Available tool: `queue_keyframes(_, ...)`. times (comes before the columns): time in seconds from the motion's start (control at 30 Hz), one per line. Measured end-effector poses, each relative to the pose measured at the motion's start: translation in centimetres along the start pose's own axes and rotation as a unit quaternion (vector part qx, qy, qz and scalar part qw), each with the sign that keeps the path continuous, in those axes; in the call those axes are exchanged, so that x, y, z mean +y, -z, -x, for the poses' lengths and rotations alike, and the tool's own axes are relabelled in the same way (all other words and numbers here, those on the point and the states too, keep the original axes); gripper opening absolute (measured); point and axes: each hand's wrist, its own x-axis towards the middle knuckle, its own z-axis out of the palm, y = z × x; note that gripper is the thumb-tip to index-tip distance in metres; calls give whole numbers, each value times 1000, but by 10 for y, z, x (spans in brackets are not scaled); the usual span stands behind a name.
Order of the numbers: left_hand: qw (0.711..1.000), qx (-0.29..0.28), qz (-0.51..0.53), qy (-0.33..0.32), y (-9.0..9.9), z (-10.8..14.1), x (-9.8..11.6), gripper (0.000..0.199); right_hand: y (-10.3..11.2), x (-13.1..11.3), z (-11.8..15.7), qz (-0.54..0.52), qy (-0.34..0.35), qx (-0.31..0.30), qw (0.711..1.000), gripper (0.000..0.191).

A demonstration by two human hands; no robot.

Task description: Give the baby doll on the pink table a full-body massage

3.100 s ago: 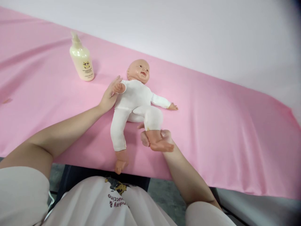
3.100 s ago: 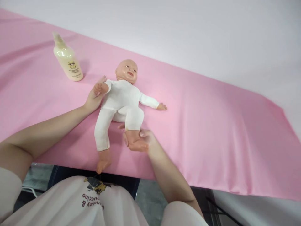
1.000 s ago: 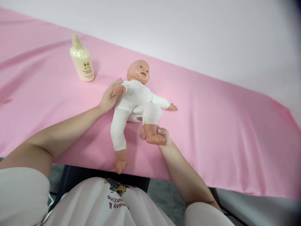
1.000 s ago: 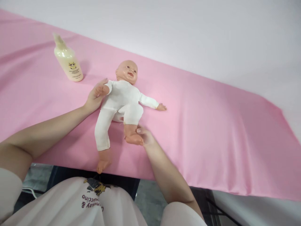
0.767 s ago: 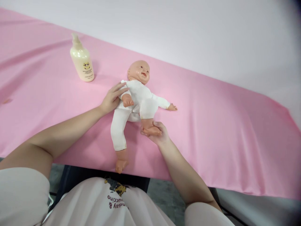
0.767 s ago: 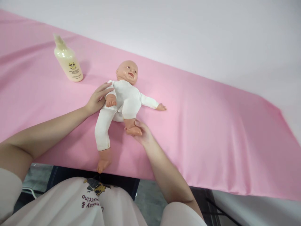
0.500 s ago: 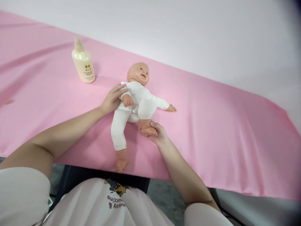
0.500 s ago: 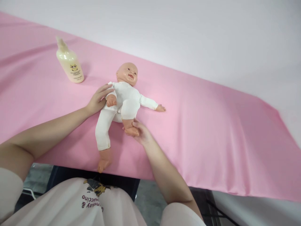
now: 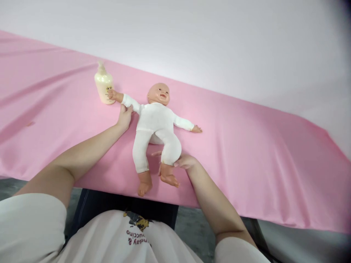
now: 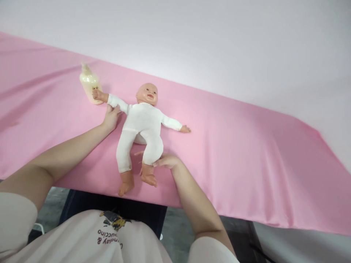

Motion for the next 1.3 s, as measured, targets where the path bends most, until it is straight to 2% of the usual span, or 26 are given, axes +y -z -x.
queue_keyframes(0.13, 995, 35, 63, 68, 0, -2, 11, 20, 3, 1, 1, 21, -5, 4, 1000, 82)
queue_keyframes(0.3, 988, 43, 102, 107, -1, -2, 19, 10, 18, 12, -1, 5, 31, 44, 999, 59)
queue_keyframes(0.4, 981, 47, 125, 139, 0, -4, 22, 9, 30, 15, -1, -18, 21, 74, 997, 62)
queue_keyframes(0.5, 972, 34, 143, 181, 5, -10, 23, 14, 37, 12, 1, -29, 14, 135, 990, 62)
queue_keyframes(0.63, 953, 0, 149, 264, 23, -19, 32, 23, 39, 5, 6, -34, 18, 248, 968, 32)
queue_keyframes(0.7, 944, -24, 142, 296, 35, -19, 40, 31, 39, 2, 6, -53, 28, 319, 946, 26)
queue_keyframes(0.77, 937, -55, 129, 319, 44, -13, 49, 41, 41, -3, 3, -103, 63, 391, 913, 27)
queue_keyframes(0.83, 927, -95, 104, 347, 50, -4, 58, 50, 46, -9, -3, -183, 123, 458, 861, 23)
queue_keyframes(0.93, 893, -195, 40, 404, 52, 14, 68, 55, 60, -23, -16, -265, 187, 511, 796, 19)
queue_keyframes(1.07, 807, -355, -61, 467, 49, 31, 80, 66, 79, -39, -35, -301, 235, 520, 764, 25)
queue_keyframes(1.2, 740, -449, -99, 492, 39, 47, 90, 71, 89, -39, -48, -325, 300, 502, 743, 26)
queue_keyframes(1.3, 722, -509, -70, 464, 28, 59, 85, 58, 94, -32, -52, -331, 344, 494, 727, 20)
